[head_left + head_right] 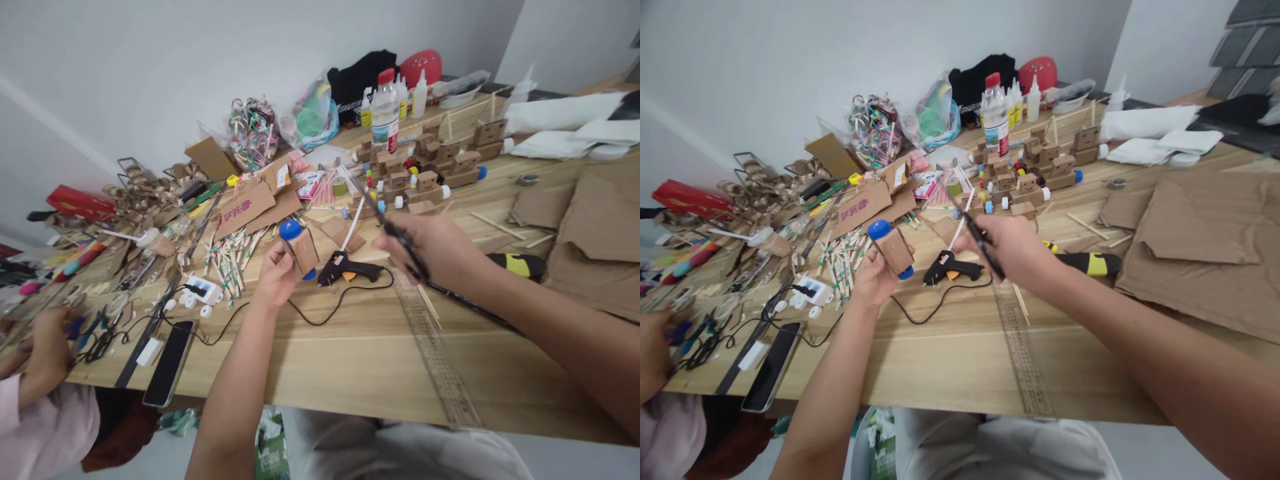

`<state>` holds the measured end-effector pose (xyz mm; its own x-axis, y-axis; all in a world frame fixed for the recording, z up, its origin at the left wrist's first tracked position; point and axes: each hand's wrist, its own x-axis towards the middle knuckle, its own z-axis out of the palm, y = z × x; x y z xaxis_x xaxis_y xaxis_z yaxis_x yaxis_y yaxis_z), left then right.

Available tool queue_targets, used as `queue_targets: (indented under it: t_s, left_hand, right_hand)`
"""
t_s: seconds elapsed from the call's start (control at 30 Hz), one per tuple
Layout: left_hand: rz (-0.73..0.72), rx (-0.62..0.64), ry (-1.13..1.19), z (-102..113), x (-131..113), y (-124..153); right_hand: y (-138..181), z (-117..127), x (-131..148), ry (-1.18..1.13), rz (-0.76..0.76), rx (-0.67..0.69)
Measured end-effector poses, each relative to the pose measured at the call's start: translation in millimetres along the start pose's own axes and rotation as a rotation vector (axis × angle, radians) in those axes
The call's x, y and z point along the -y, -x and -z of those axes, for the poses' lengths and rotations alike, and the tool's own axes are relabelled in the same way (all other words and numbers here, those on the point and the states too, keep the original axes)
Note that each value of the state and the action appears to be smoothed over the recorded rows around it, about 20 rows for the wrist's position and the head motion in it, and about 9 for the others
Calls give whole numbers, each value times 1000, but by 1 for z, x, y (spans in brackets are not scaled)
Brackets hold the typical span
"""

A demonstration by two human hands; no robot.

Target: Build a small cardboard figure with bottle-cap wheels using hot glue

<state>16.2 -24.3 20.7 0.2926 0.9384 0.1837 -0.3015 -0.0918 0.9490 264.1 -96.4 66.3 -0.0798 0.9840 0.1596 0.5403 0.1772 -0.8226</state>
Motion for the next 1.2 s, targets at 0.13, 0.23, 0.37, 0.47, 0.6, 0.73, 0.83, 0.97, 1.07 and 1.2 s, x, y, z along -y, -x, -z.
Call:
queue_targets:
  t_s: [0.13,0.23,0.37,0.47,0.6,0.73,0.83,0.97,1.07,1.2]
  left_hand:
    - [23,-56,-241,20,-8,-10]
    - [9,-133,-619,39,-7,-17]
    - [18,-115,-1059,53,2,-20]
    - [25,1,-1189,56,5,-19]
    - [-17,68,-1124,68,-2,-20]
    - [-118,-45,-1102,83,-11,-21]
    - [-106,-80,-1127,87,-14,-20]
    - [-27,32,-1163,81,-12,-18]
    - [34,109,-1200,74,-7,-17]
    - [71,114,-1320,66,-1,-18]
  right_hand:
    - [-9,8,2,-247,-247,-64]
    - [-12,3,2,-228,-302,-52]
    - [-10,-4,1,-145,-316,-32]
    - [-8,-6,2,-102,-302,-28]
    - [-9,-6,5,-57,-296,-34]
    - [-10,-7,0,7,-212,-7]
    - [-11,-6,-12,38,-159,11]
    - [-13,-6,-20,100,-118,-2]
    - [-14,-6,-18,104,-123,-20]
    - [-14,-7,-14,75,-167,23]
